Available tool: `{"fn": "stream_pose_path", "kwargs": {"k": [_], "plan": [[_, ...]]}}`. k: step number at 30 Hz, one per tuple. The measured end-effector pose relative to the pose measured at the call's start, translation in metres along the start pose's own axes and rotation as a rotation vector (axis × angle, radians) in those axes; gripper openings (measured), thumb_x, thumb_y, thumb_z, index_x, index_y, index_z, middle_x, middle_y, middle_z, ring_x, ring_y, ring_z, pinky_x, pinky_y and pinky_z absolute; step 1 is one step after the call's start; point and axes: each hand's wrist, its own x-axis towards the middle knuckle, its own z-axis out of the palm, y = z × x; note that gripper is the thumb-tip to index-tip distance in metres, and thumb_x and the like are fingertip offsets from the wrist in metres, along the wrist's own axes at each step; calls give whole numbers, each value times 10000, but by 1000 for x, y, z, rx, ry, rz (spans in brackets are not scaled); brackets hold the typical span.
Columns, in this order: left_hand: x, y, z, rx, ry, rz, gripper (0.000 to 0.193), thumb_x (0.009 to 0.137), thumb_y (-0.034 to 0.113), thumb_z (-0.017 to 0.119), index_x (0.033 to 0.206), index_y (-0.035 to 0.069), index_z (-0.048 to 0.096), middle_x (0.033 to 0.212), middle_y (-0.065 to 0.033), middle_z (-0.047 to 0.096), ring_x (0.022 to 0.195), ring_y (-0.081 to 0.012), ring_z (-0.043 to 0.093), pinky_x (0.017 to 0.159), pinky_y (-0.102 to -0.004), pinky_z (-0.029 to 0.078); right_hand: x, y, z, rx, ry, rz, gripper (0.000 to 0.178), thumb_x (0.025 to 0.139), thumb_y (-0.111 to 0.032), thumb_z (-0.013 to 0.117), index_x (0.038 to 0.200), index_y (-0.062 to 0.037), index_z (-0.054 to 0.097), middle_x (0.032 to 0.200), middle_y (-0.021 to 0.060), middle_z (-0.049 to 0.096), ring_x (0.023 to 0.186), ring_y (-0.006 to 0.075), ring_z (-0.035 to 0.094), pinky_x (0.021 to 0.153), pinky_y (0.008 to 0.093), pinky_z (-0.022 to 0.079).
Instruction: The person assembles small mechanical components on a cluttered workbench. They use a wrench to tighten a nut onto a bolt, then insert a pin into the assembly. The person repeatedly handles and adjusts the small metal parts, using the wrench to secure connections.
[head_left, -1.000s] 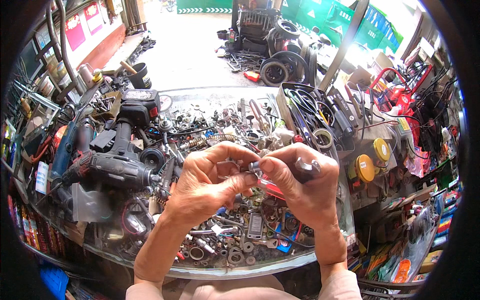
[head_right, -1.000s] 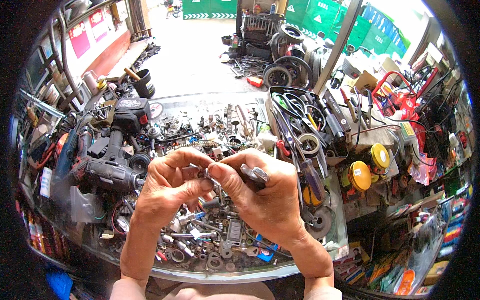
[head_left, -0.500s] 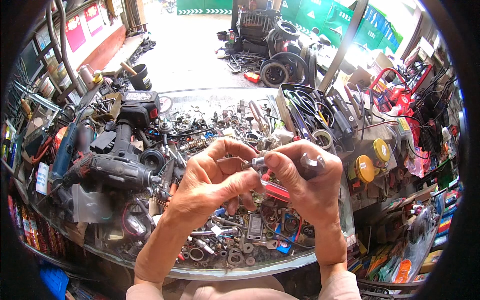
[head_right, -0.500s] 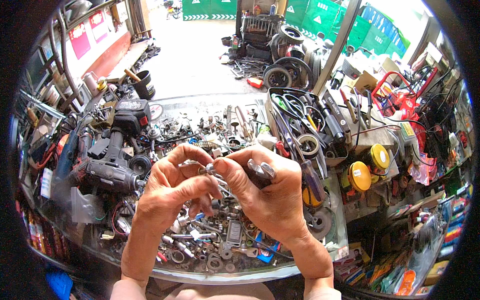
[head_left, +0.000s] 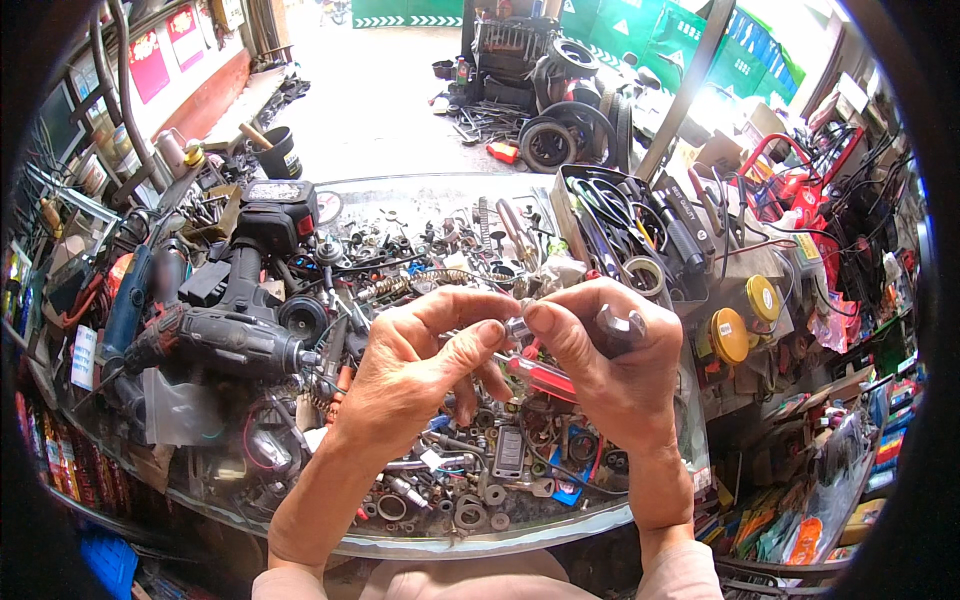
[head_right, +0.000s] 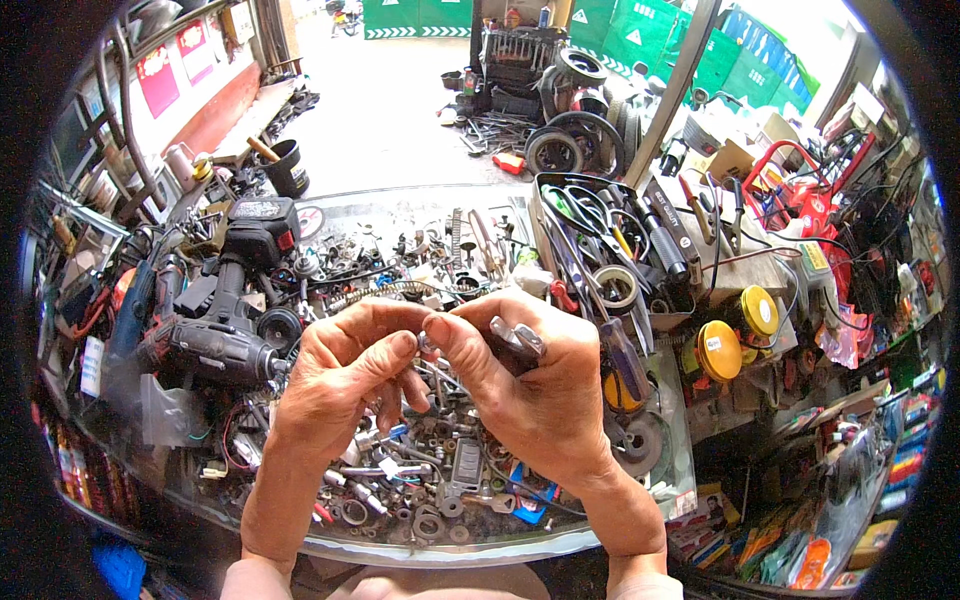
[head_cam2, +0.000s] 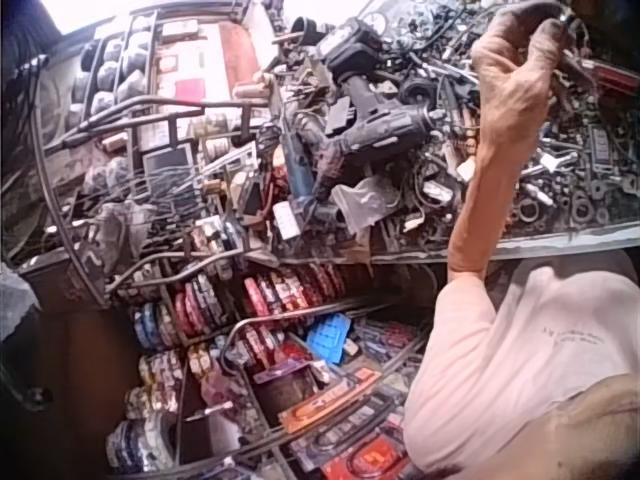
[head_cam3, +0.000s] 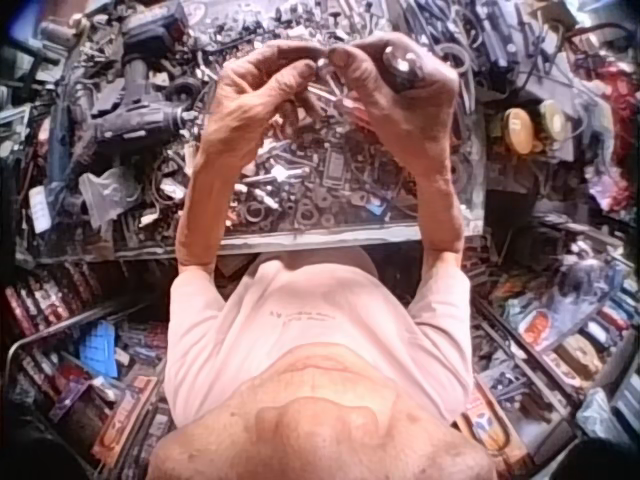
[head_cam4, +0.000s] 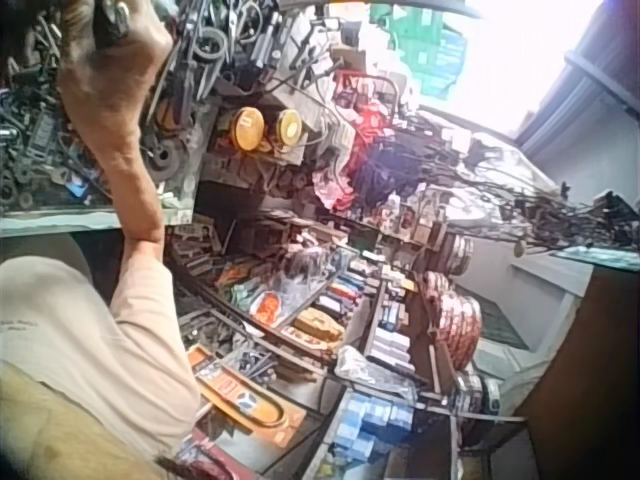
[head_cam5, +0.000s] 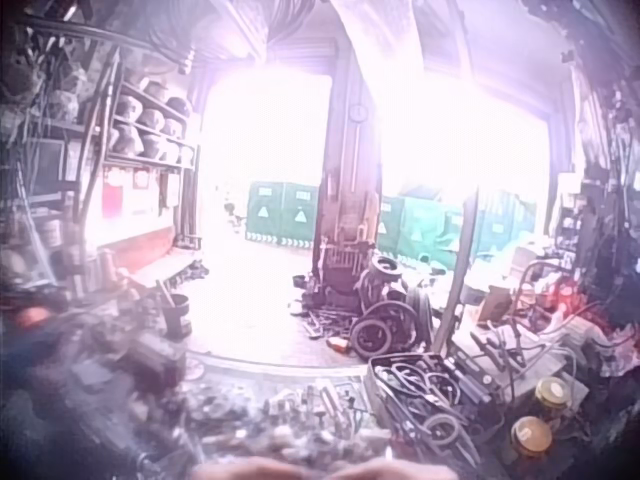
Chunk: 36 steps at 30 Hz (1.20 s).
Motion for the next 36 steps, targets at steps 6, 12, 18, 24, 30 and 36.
{"fn": "stream_pose_path", "kwargs": {"k": [6,12,18,24,30,36], "plan": [[0,0,-2,50,8,4,267,863,133,656,1046,-13,525,825,-116,648,618,-142,652,422,-182,431,-1,-7,1,11,31,37,206,850,-192,694,791,2,661,568,-24,554,532,23,468,463,196,364],[2,-1,-8,-195,-102,-97,216,919,180,576,1027,-3,534,801,-167,671,558,-139,638,409,-185,417,-1,-4,2,46,47,-11,189,849,-174,693,796,4,662,584,-22,561,537,23,471,467,194,367],[2,-2,-3,-117,-86,-67,216,902,156,603,1029,-8,542,800,-153,673,576,-152,648,405,-187,419,0,-6,1,42,43,9,171,844,-157,696,807,6,661,597,-21,565,540,23,473,467,193,372],[1,-3,-5,-278,-97,-64,240,870,133,648,1040,-2,544,827,-128,668,599,-146,651,403,-186,415,-2,-5,1,43,-42,96,202,794,-126,744,855,34,637,717,54,658,650,57,605,539,168,467],[1,-5,0,-28,-20,60,212,861,127,661,1006,-16,603,818,-101,669,613,-133,653,414,-185,436,-4,-7,4,-31,-11,43,209,793,-149,752,831,14,627,697,11,629,603,12,519,488,163,399],[-1,-5,-3,-78,2,61,211,884,113,626,1038,-32,619,776,-113,673,588,-131,649,408,-192,436,-6,2,10,-1,17,-68,223,808,-165,733,892,15,631,685,21,615,587,29,504,495,180,382]]}}
